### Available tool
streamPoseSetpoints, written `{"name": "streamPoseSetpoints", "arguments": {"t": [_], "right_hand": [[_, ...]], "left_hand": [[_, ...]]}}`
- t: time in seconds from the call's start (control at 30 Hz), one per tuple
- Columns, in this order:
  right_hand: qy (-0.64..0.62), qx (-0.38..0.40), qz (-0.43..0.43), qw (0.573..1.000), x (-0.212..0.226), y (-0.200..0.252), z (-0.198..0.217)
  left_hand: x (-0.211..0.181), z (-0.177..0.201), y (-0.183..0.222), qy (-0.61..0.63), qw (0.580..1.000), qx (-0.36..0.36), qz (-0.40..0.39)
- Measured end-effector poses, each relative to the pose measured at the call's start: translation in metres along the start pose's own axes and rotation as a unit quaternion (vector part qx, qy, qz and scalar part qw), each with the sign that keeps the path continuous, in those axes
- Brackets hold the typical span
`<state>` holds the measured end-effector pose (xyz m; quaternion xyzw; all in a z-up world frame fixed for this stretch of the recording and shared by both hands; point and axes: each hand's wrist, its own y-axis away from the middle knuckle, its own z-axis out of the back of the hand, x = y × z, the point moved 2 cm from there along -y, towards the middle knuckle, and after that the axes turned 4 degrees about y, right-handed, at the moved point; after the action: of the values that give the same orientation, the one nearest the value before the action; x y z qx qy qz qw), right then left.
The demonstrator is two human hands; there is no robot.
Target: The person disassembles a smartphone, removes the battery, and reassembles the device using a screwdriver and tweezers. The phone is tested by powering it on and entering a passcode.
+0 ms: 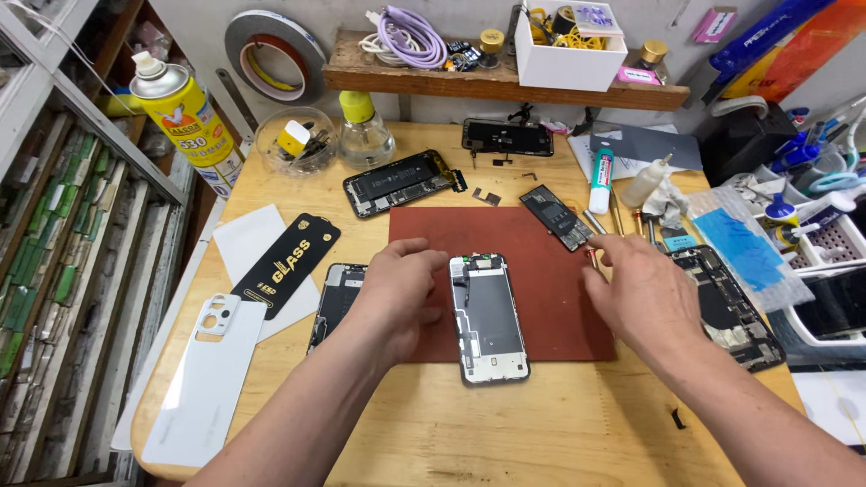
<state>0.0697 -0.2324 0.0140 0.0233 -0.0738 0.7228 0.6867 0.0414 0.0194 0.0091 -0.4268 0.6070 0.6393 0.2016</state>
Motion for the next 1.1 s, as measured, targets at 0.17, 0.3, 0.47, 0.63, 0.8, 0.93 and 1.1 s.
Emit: {"name": "streamPoseSetpoints", "arguments": {"t": [0.17,0.3,0.47,0.63,0.8,0.93,1.1], "right_hand": [[-0.235,0.144,-0.084,0.958,0.028,0.009,-0.018],[-0.390,0.213,-0.147,0.884,0.051,0.012,-0.018],[-0.425,0.238,-0.211,0.847,0.068,0.013,-0.011],[-0.438,0.214,-0.194,0.851,0.073,0.003,-0.015],[-0.405,0.255,-0.165,0.862,0.066,-0.003,-0.023],[-0.525,0.266,-0.179,0.788,0.067,0.000,-0.019],[-0.572,0.267,-0.131,0.764,0.076,0.008,-0.010]], "left_hand": [[0.010,-0.015,0.021,0.137,0.989,-0.008,0.056],[0.010,-0.017,0.021,0.127,0.990,-0.022,0.058],[0.012,-0.013,0.014,0.155,0.985,-0.029,0.064],[0.017,-0.012,0.008,0.159,0.985,-0.023,0.060],[0.024,-0.008,0.010,0.130,0.991,0.006,0.020],[0.026,-0.009,0.025,-0.035,0.997,-0.031,-0.068],[0.022,-0.016,0.038,0.075,0.997,0.014,-0.021]]}}
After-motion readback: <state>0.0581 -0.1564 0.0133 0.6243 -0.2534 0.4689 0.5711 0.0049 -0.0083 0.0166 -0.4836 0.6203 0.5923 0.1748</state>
